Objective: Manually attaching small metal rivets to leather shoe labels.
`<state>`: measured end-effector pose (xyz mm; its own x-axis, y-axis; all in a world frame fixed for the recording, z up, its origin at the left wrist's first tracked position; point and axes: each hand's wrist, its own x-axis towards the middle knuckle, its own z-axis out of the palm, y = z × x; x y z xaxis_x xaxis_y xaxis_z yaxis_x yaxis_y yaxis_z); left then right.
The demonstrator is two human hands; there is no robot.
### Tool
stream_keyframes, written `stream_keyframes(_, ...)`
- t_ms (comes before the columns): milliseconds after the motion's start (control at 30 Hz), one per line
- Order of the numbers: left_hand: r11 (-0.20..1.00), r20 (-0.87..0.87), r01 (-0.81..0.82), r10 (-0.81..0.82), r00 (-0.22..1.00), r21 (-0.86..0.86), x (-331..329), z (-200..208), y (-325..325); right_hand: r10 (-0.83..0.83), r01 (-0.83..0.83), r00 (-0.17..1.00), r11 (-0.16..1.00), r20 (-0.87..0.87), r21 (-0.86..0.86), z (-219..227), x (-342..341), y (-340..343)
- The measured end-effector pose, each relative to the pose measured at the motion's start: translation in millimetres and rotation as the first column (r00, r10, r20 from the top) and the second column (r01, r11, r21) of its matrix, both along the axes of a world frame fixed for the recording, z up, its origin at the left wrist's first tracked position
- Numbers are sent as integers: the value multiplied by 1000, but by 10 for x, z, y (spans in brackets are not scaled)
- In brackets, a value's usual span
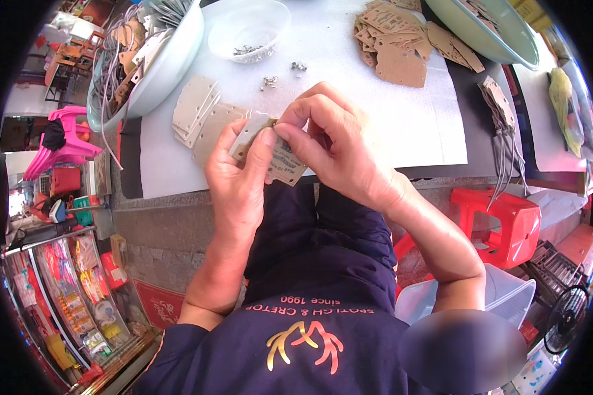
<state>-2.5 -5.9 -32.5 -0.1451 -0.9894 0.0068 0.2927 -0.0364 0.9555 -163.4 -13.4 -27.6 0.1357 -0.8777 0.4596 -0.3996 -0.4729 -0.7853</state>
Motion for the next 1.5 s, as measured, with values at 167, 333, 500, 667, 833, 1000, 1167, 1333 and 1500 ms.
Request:
stream_keyframes(167, 1000, -3, -7, 7, 1000, -16, -27, 16, 12, 11, -11, 1000, 999, -5, -48, -15, -4, 1)
stream_keyframes(333, 1000, 19, -12, 12, 1000, -27, -23, -9, 7, 9, -11, 1000, 997, -30, -75, -44, 1, -14)
stream_keyframes(500, 1000, -14, 0, 0, 1000, -15, -32, 7, 9, 4, -7, 999, 997, -40, -72, -31, -9, -2)
stream_keyframes(667, 999, 22, 12, -12, 1000, -33, -18, 17, 3, 16, -19, 999, 997, -44, -72, -42, -12, -6)
stream_keyframes(833, 998, 26, 11, -10, 1000, -56, -29, -32, 1, 21, -22, 1000, 998, -21, -54, -44, -12, 8)
stream_keyframes(1000, 996, 90, 40, -32, 995, -86, 4, -66, 0, 25, -30, 995, 998, 97, 54, -47, -18, -4)
stream_keyframes(1167, 995, 110, 23, -11, 994, -101, -5, -75, 0, 6, -20, 993, 993, 121, 116, -26, -15, -6)
stream_keyframes(1333, 998, 82, 5, 0, 997, -65, -38, -6, 21, -15, -13, 984, 988, 178, 155, -31, -1, 1)
stream_keyframes(1500, 996, 61, -2, 8, 998, -89, -32, -31, 15, 26, -34, 997, 993, 70, 117, -49, -13, -31)
